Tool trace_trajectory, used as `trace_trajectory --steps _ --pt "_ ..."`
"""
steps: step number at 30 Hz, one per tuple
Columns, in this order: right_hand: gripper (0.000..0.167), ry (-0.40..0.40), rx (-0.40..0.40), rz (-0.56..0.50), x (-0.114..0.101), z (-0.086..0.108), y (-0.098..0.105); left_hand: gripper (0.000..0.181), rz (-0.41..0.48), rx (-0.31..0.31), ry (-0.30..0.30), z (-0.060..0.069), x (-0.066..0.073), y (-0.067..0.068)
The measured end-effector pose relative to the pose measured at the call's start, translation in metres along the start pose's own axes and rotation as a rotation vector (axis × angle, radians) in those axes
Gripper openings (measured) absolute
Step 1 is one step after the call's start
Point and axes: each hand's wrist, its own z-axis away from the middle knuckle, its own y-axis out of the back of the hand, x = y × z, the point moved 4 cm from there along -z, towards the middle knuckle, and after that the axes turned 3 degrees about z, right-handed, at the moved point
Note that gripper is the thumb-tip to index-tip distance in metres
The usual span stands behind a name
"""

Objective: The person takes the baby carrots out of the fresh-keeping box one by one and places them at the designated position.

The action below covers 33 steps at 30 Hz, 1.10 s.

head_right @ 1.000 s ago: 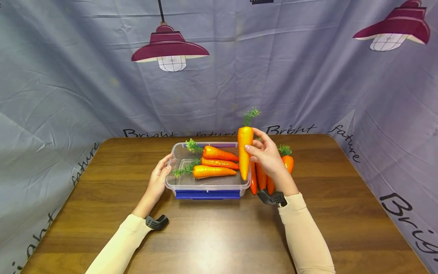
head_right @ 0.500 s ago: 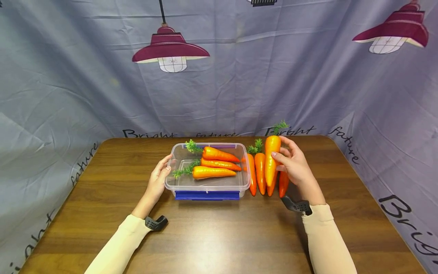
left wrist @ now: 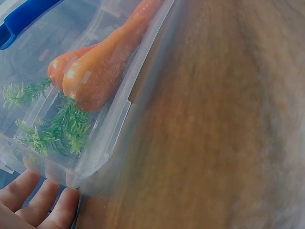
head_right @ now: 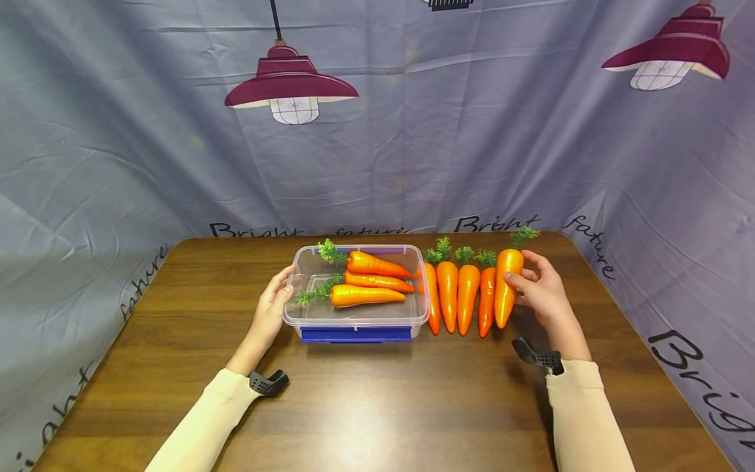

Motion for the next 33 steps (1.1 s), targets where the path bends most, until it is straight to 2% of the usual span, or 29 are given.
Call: trace_trajectory --steps 4,7,11,19,27,33 --pt "0.071 -0.031 0.041 0.169 0.008 -0.001 0.013 0.047 -0.006 -0.005 0.007 0.001 -0.001 0.0" --pt "0.076 -0.057 0.04 0.288 0.015 -0.002 0.018 0.047 -0.006 -0.001 0.014 0.001 -0.001 0.0" --pt "0.077 -0.065 0.033 0.39 0.023 -0.006 0.019 0.046 0.0 0.0 0.011 0.001 -0.001 0.0" --pt "0.078 -0.091 0.04 0.408 0.033 -0.01 0.014 0.046 0.002 -0.002 -0.002 0.001 0.001 0.0" --pt "0.077 -0.116 0.072 0.468 0.038 -0.012 0.015 0.046 -0.008 0.0 -0.01 0.0 0.003 0.0" --pt "0.078 -0.137 0.066 0.46 0.04 -0.01 0.015 0.046 -0.005 -0.003 -0.005 0.001 0.002 -0.001"
